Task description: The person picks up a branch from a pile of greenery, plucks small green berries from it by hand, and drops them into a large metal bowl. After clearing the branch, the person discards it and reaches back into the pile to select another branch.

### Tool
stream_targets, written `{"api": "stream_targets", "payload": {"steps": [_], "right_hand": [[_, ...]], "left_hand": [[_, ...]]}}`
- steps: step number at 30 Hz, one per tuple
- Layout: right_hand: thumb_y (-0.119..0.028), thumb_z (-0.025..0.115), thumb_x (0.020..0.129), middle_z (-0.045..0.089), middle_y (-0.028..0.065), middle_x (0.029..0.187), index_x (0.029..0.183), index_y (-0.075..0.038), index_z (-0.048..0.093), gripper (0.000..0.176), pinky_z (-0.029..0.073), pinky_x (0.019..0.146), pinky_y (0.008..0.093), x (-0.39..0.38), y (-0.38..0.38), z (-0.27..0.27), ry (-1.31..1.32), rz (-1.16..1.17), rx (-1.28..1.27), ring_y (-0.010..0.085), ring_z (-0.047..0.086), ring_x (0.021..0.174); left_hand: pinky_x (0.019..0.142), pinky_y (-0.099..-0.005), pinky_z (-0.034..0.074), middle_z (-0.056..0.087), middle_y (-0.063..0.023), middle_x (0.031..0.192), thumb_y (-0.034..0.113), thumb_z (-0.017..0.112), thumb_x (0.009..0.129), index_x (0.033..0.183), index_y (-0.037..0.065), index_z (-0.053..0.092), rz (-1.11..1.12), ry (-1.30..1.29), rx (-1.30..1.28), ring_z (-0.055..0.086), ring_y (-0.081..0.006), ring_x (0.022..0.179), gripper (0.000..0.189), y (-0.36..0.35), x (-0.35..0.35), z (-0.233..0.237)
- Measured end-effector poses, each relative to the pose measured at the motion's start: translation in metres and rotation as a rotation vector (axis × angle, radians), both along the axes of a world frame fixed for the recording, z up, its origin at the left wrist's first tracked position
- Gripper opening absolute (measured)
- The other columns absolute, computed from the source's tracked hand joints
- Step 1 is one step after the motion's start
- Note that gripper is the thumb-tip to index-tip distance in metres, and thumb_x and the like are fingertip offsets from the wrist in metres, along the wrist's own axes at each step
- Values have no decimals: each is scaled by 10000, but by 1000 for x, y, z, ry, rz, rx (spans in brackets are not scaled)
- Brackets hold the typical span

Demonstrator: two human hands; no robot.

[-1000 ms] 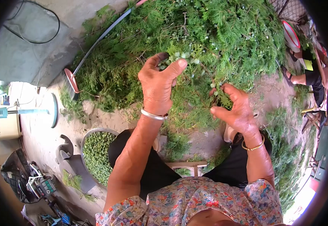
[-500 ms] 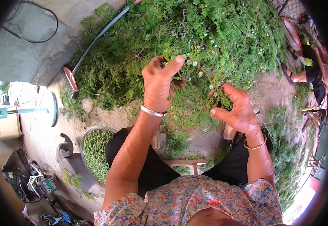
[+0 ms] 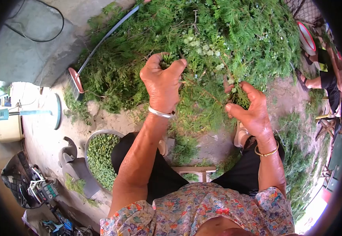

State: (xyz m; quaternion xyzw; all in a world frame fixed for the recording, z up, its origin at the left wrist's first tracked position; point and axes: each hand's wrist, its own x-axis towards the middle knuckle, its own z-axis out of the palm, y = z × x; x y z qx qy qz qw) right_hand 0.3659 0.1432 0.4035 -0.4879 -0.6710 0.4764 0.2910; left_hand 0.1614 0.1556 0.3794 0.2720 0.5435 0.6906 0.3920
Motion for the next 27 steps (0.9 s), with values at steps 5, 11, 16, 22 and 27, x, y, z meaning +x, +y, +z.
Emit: {"api": "stream_targets", "payload": {"steps": [5, 11, 16, 22, 27], "right_hand": [[-40, 709, 670, 596, 80, 887, 967, 14, 580, 328, 452, 775, 298, -5, 0, -1, 21, 36, 76, 142, 548, 836], [-39, 711, 664, 598, 72, 873, 948, 7, 587, 314, 478, 725, 294, 7, -6, -13, -67, 20, 26, 143, 585, 770], [26, 659, 687, 578, 41, 772, 954, 1, 589, 277, 459, 532, 231, 15, -4, 7, 145, -5, -45, 79, 550, 573], [63, 640, 697, 544, 5, 742, 951, 4, 593, 265, 443, 532, 229, 24, -5, 7, 380, -58, -187, 67, 534, 589], [67, 654, 687, 559, 24, 802, 948, 5, 597, 274, 457, 537, 234, 21, -6, 8, 252, 1, -128, 73, 541, 614]], "left_hand": [[354, -199, 296, 562, -22, 617, 1, 691, 689, 815, -36, 586, 55, 95, -17, 452, -52, 457, 167, 13, -9, -16], [386, -200, 332, 562, -51, 637, 12, 623, 758, 778, -28, 574, 142, -14, -32, 452, -72, 466, 66, 23, -60, -32], [379, -182, 387, 568, -109, 720, 323, 511, 925, 719, 41, 494, -121, -933, 39, 506, -133, 519, 350, 20, -115, -22], [401, -190, 435, 566, -165, 811, 331, 628, 847, 718, 61, 549, -266, -821, -215, 552, -163, 603, 309, 6, -41, -11], [494, -239, 451, 581, -79, 829, 194, 658, 818, 839, 81, 573, -555, -578, -299, 548, -122, 625, 143, -11, -3, -17]]}}
